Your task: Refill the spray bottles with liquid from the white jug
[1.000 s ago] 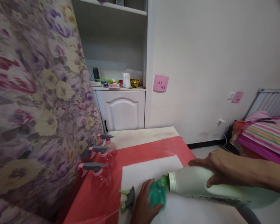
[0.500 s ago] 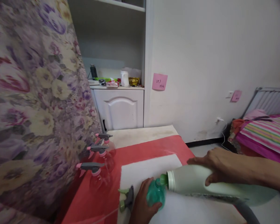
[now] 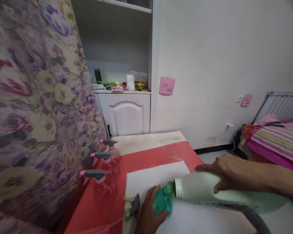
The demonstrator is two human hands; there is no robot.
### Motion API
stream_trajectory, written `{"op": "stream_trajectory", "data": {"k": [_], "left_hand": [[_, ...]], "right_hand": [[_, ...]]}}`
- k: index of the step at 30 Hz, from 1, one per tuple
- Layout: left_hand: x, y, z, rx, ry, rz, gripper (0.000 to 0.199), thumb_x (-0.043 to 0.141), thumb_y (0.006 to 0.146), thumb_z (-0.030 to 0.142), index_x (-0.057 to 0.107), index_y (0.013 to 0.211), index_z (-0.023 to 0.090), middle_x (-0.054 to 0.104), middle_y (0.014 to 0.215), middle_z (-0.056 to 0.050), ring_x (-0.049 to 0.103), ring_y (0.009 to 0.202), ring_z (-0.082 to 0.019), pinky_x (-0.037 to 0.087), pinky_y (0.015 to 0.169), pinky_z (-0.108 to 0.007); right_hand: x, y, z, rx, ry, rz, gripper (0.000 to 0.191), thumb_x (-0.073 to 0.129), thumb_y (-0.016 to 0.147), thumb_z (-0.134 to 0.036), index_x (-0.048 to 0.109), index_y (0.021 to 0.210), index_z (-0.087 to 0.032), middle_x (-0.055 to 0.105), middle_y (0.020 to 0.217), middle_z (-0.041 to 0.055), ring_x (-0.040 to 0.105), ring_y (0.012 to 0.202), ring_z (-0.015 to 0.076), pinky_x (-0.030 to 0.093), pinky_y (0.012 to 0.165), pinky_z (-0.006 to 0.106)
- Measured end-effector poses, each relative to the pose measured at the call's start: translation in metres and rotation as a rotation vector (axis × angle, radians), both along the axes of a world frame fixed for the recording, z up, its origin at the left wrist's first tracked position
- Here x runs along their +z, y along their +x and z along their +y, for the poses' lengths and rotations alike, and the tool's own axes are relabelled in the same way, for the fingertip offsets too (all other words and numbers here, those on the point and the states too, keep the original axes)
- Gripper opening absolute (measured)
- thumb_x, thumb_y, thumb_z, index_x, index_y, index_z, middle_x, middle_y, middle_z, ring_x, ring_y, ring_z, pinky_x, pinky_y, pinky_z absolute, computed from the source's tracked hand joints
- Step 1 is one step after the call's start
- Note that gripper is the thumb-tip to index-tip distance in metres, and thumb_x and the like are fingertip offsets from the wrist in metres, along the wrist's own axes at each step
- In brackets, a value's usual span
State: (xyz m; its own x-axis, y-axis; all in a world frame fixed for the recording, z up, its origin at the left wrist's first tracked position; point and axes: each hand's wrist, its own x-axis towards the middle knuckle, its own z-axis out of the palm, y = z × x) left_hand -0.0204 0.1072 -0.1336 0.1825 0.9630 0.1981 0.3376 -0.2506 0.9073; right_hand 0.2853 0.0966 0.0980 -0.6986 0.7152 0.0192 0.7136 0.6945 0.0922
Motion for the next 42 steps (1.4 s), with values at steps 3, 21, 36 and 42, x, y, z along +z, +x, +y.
{"op": "stream_trajectory", "data": {"k": [3, 21, 36, 42], "left_hand": [[-0.0011, -0.0001, 0.0005, 0.003, -0.005, 0.000, 0.076, 0.066, 0.052, 0.005, 0.059, 0.126, 0.019, 0.060, 0.133, -0.013, 0.051, 0.128, -0.033, 0.035, 0.112, -0.049], [0.0018, -0.0005, 0.0016, -0.019, -0.020, 0.034, 0.076, 0.067, 0.052, 0.007, 0.059, 0.127, 0.015, 0.059, 0.134, -0.016, 0.050, 0.129, -0.035, 0.034, 0.113, -0.050], [-0.0016, -0.0024, 0.0013, -0.005, -0.006, 0.045, 0.076, 0.066, 0.054, 0.007, 0.058, 0.128, 0.018, 0.059, 0.135, -0.014, 0.050, 0.129, -0.034, 0.034, 0.114, -0.051], [-0.0045, -0.0041, 0.0023, -0.018, 0.014, 0.048, 0.074, 0.069, 0.056, 0.010, 0.058, 0.129, 0.018, 0.058, 0.136, -0.015, 0.049, 0.130, -0.035, 0.034, 0.113, -0.051]], "right_hand": [[0.0010, -0.0011, -0.0004, -0.017, 0.002, -0.029, 0.060, 0.073, 0.078, -0.047, 0.055, 0.132, -0.027, 0.068, 0.067, 0.0034, 0.064, 0.058, 0.0229, 0.029, 0.051, 0.027], [-0.0021, 0.0018, 0.0010, -0.017, 0.009, -0.012, 0.061, 0.074, 0.076, -0.046, 0.056, 0.131, -0.027, 0.068, 0.065, 0.0029, 0.064, 0.058, 0.0224, 0.031, 0.051, 0.026], [0.0015, -0.0015, -0.0002, -0.026, -0.016, -0.024, 0.060, 0.074, 0.076, -0.047, 0.056, 0.130, -0.028, 0.069, 0.069, 0.0039, 0.065, 0.060, 0.0235, 0.030, 0.052, 0.027], [0.0058, -0.0051, -0.0016, -0.035, -0.032, -0.043, 0.059, 0.075, 0.077, -0.044, 0.055, 0.130, -0.028, 0.071, 0.069, 0.0044, 0.066, 0.059, 0.0249, 0.029, 0.052, 0.027]]}}
